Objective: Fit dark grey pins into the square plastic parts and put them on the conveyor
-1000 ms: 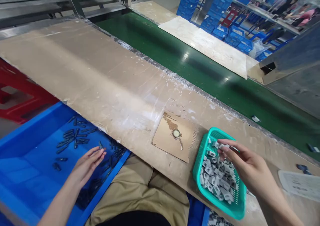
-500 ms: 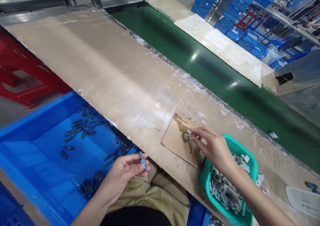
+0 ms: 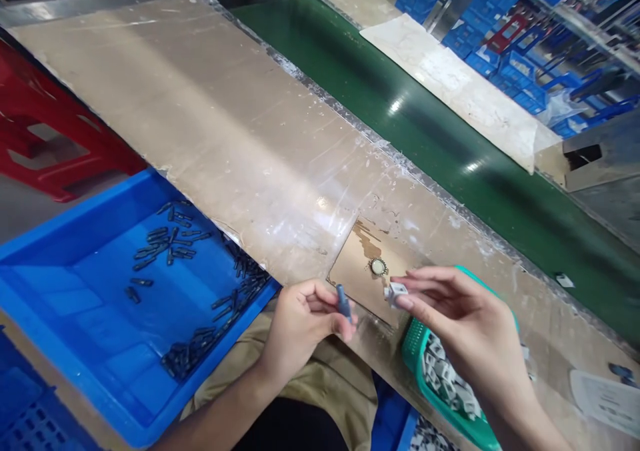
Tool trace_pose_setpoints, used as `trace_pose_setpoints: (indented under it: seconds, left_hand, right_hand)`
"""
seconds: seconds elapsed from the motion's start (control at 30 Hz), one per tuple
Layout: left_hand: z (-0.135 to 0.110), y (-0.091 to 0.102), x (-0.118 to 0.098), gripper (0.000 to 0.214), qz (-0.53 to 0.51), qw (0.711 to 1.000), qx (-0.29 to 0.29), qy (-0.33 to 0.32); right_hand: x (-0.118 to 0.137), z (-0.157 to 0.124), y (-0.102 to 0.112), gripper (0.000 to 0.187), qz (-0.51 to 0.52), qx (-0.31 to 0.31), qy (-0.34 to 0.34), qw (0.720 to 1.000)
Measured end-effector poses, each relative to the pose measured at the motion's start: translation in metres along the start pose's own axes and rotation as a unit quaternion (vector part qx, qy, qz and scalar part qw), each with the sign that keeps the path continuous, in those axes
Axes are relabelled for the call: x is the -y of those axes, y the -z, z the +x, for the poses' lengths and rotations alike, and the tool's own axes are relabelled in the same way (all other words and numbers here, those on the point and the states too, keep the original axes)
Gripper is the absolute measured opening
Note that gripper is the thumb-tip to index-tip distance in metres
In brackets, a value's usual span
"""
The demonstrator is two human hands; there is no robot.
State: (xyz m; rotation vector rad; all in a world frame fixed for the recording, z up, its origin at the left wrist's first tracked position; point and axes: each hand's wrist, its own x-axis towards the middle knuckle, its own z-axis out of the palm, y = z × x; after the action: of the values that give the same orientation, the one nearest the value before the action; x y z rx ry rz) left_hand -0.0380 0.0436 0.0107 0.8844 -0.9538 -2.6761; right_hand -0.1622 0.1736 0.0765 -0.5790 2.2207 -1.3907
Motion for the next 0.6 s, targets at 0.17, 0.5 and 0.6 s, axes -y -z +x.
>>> trace_pose_setpoints:
  seconds: [0.17, 0.5, 0.6]
  left_hand:
    - [-0.002, -0.021, 0.001, 0.021, 0.026, 0.997, -0.005, -0.070]
    - [-0.006, -0.025, 0.008, 0.012, 0.217, 0.948, -0.022, -0.233]
    - [0.010, -0.025, 0.006, 0.019, 0.337, 0.901, -0.011, -0.273]
  right_hand:
    - [0.010, -0.025, -0.013, 0.021, 0.044, -0.030, -0.002, 0.999]
    - [0.001, -0.024, -0.022, 0.018, 0.029, 0.011, 0.013, 0.999]
    - [-0.013, -0.003, -0.016, 0.019, -0.009, -0.013, 0.016, 1.000]
